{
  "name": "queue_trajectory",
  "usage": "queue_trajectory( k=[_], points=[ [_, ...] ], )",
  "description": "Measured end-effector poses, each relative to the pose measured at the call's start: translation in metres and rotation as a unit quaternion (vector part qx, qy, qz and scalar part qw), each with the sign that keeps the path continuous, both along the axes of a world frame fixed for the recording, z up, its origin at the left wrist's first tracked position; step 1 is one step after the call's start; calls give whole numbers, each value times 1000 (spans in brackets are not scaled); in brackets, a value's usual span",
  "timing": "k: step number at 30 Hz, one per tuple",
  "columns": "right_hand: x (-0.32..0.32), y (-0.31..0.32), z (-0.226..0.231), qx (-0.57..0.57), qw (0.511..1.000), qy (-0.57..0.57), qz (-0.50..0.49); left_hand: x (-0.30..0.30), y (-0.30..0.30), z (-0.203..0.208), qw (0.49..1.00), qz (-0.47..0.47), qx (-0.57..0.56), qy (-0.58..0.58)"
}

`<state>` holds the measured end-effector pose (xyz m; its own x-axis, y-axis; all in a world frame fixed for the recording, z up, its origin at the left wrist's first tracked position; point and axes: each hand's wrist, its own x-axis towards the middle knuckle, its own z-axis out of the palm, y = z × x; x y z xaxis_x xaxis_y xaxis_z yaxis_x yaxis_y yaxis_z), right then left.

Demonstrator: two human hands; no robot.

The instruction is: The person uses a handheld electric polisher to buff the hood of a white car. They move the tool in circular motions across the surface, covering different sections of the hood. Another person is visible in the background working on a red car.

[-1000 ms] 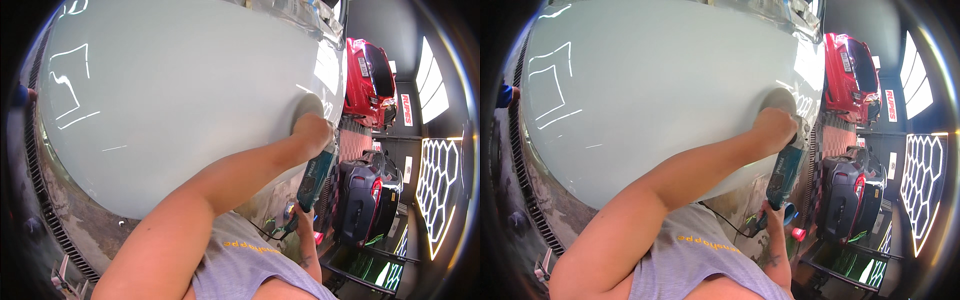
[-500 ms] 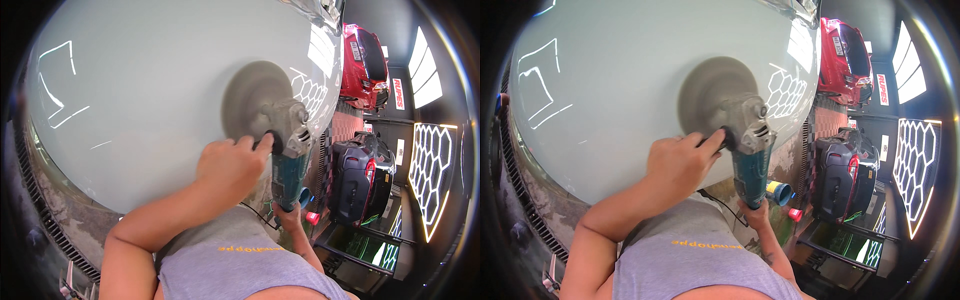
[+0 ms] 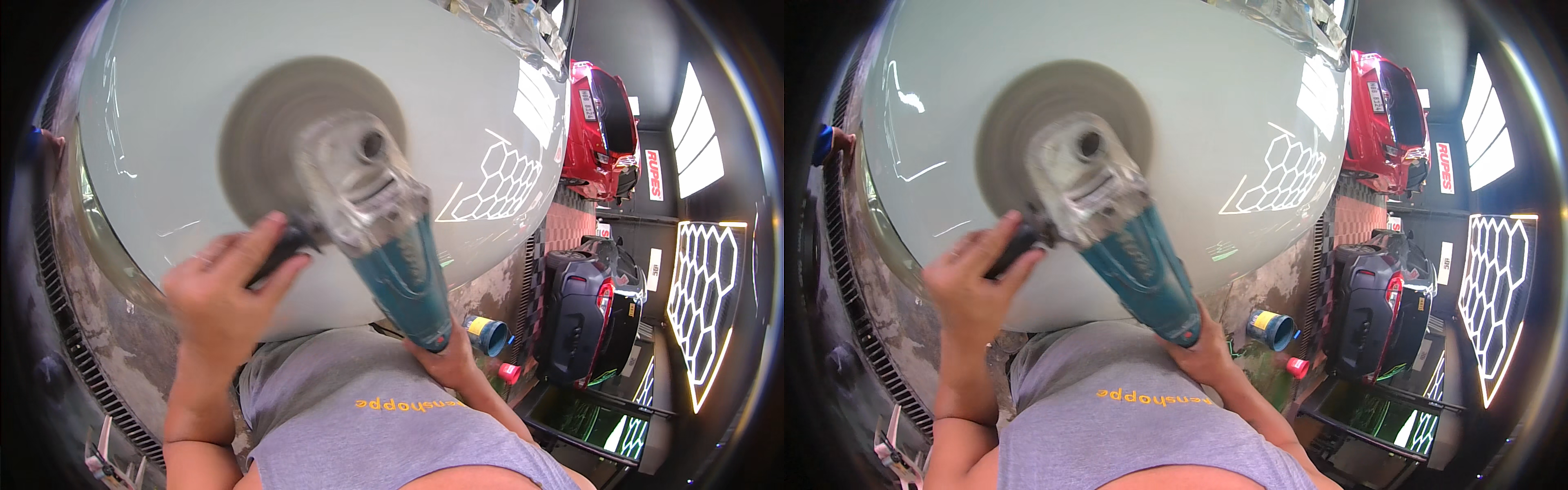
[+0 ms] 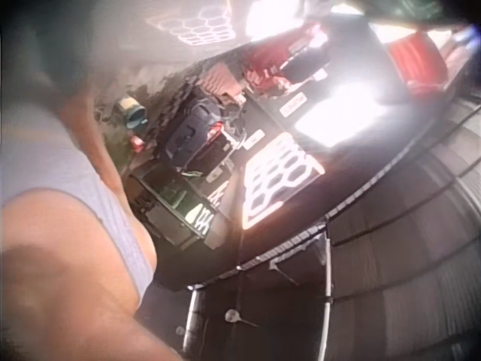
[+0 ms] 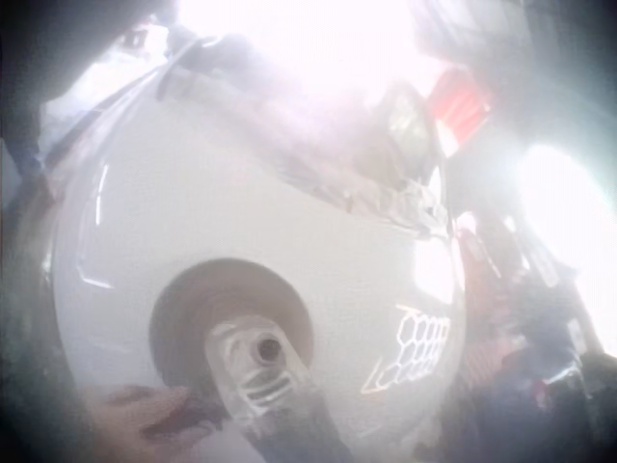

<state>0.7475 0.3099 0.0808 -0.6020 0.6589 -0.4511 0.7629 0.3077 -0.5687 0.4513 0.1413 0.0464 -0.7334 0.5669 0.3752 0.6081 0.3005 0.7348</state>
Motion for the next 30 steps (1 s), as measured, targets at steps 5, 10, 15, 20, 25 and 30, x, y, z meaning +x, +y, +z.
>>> queue_trajectory(
  k=[5, 10, 15, 20, 25, 30],
  points=[
    [-20, 13, -1, -35, 995, 44, 83, -37, 8, 19, 999, 28, -1, -33],
    [31, 34, -6, -85, 989, 72, -96, -21, 87, 26, 995, -101, -16, -8],
    [89, 70, -21, -76, 938, 216, -261, 14, 247, 53, 947, -310, -76, 35],
    [119, 135, -25, -69, 907, 255, -329, 87, 327, 54, 899, -209, 259, 284],
    [88, 145, -23, -64, 888, 262, -371, 135, 270, 12, 842, -505, 43, -184],
    [65, 120, -8, -103, 900, 286, -312, 134, 244, -19, 776, -419, -52, -469]
  ],
)
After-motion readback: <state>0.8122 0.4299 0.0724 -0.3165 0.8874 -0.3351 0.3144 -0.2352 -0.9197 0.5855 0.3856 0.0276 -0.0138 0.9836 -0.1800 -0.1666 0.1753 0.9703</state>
